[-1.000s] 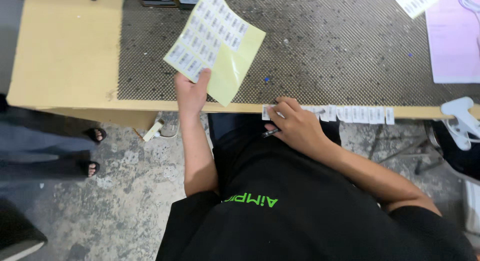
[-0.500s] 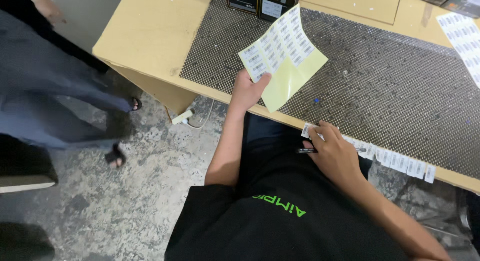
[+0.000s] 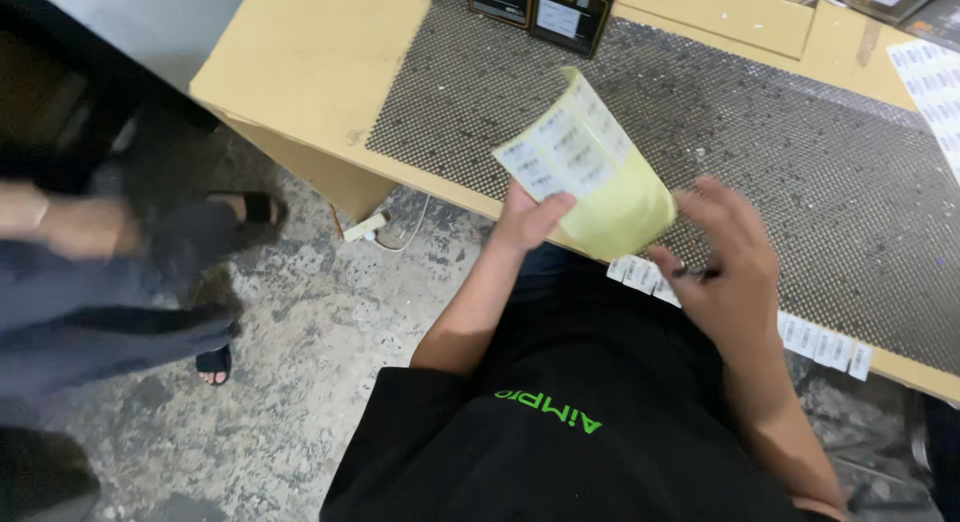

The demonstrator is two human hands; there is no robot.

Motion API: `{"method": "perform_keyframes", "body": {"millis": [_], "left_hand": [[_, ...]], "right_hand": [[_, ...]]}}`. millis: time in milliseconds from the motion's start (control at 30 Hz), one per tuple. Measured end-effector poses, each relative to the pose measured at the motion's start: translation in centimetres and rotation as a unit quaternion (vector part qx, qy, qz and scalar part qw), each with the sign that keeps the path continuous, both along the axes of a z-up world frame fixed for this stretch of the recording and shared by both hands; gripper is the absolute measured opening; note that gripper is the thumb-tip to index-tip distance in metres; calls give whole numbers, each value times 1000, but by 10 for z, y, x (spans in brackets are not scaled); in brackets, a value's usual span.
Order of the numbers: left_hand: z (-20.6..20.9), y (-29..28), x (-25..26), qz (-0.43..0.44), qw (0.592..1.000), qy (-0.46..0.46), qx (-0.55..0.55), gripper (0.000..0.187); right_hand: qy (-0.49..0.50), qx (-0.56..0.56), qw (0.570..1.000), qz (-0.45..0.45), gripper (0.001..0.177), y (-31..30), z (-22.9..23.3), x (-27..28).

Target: The person peels individual barcode labels from a yellow sheet and places them in a row on the table. They use a pen to assist in separating the labels from the backing paper.

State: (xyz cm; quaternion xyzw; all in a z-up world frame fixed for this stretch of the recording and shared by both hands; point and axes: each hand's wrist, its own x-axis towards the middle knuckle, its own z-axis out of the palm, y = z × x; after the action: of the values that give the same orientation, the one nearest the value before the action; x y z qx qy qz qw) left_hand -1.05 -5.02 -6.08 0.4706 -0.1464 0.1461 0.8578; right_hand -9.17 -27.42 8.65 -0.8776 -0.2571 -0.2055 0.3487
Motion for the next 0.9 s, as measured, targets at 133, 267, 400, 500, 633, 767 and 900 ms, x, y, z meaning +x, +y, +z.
{"method": "perform_keyframes", "body": {"millis": [133, 267, 400, 500, 633, 767, 900], "left_hand": [[-39, -41, -17, -147, 975, -131, -104, 73], [-61, -77, -23, -247, 931, -143, -229, 100], [-29, -79, -41, -328, 901, -103, -265, 100], [-15, -75, -41, -353, 913, -65, -195, 88], [21, -80, -11, -450, 856, -217, -136, 68], [87, -62, -8, -612, 754, -188, -150, 126], [81, -47, 8, -553, 810, -197, -1, 132]], "right_hand": [[-35, 44, 998, -13, 55, -7, 13, 4], [37, 192, 981, 16, 70, -15, 9, 3], [85, 275, 957, 20, 52, -28, -8, 0], [72, 317, 945, 40, 45, -44, -23, 2], [23, 283, 955, 82, 25, -63, -8, -4], [-9, 215, 968, 132, 18, -70, 11, -10], [-98, 145, 980, 99, 19, -71, 14, -11]]}}
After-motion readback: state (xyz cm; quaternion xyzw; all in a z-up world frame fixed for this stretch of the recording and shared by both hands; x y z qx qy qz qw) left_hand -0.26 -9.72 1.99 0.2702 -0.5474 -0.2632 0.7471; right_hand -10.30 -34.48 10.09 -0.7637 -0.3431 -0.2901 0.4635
